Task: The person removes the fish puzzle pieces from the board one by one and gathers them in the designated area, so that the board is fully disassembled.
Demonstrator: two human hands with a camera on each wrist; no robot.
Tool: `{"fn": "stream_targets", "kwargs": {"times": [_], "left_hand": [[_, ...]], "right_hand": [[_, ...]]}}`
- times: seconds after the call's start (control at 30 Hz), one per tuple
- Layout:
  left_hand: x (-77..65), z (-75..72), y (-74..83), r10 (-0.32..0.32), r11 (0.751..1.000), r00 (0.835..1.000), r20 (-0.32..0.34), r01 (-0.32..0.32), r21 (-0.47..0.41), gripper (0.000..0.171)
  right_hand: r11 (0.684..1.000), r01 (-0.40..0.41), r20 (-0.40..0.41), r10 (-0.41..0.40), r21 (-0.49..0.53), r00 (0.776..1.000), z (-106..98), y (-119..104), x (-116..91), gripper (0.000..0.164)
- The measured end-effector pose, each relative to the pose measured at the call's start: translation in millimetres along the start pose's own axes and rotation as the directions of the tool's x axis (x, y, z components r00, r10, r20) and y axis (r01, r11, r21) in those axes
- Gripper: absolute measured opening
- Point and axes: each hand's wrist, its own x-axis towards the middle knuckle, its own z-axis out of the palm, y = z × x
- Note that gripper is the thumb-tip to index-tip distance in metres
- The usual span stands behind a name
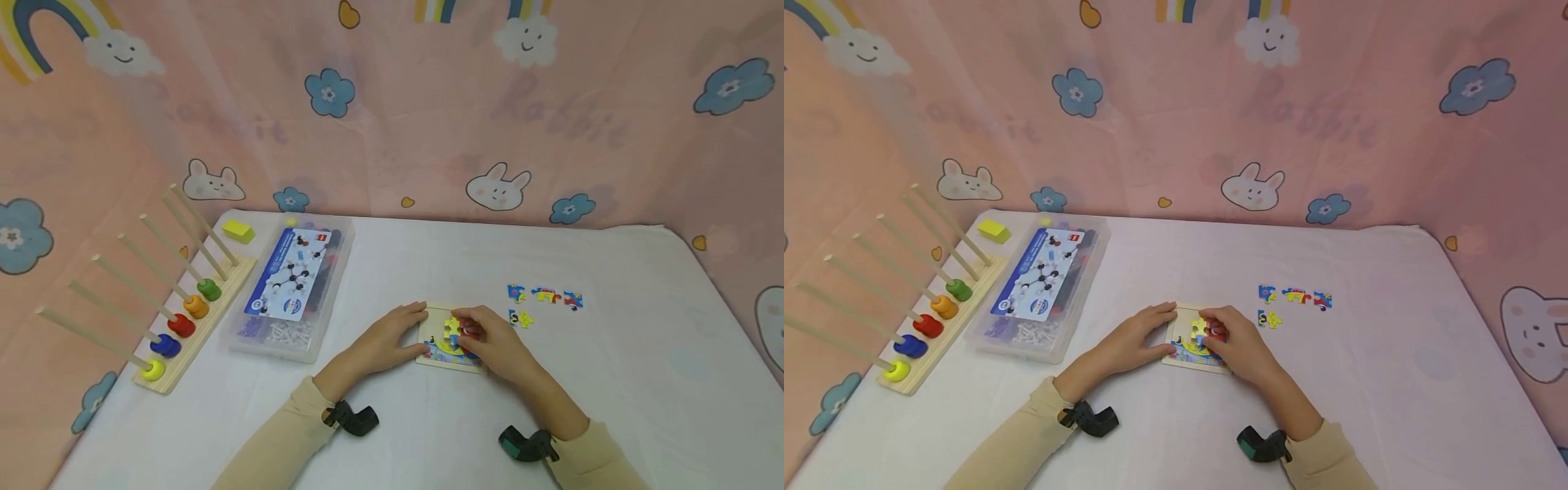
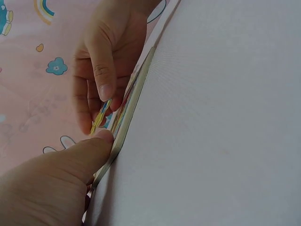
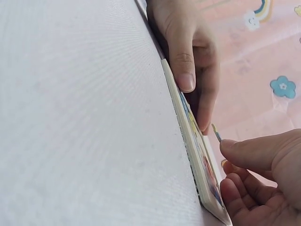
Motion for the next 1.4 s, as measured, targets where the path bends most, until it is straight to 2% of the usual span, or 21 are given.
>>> {"fn": "stream_targets", "kwargs": {"times": [0.33, 0.57, 0.73, 1.13, 1.4], "left_hand": [[1.4, 0.3, 1.7, -0.029, 1.000, 0.999, 0.027, 0.029, 0.007, 0.063], [0.4, 0.0, 1.9, -0.029, 0.999, 0.999, 0.023, 0.028, 0.017, 0.063], [0.6, 0.1, 1.2, -0.019, 0.999, 1.000, 0.022, 0.018, 0.033, 0.063], [0.7, -0.7, 0.5, -0.003, 0.999, 1.000, 0.010, 0.002, 0.039, 0.063], [0.7, -0.1, -0.5, 0.004, 1.000, 1.000, 0.001, -0.004, 0.027, 0.063]], "right_hand": [[0.999, -0.044, 0.012, 0.044, 0.014, 0.999, -16.9, 7.0, 1.5, 0.040], [0.996, -0.080, 0.007, 0.080, -0.030, 0.997, -38.0, 17.6, -4.4, 0.042], [0.995, -0.073, -0.004, 0.073, -0.067, 0.997, -56.1, 25.2, -11.3, 0.042], [0.986, -0.100, -0.019, 0.099, -0.133, 0.995, -93.8, 66.0, -27.2, 0.044], [0.987, -0.086, -0.095, 0.073, -0.137, 0.993, -101.1, 90.4, -37.3, 0.042]]}}
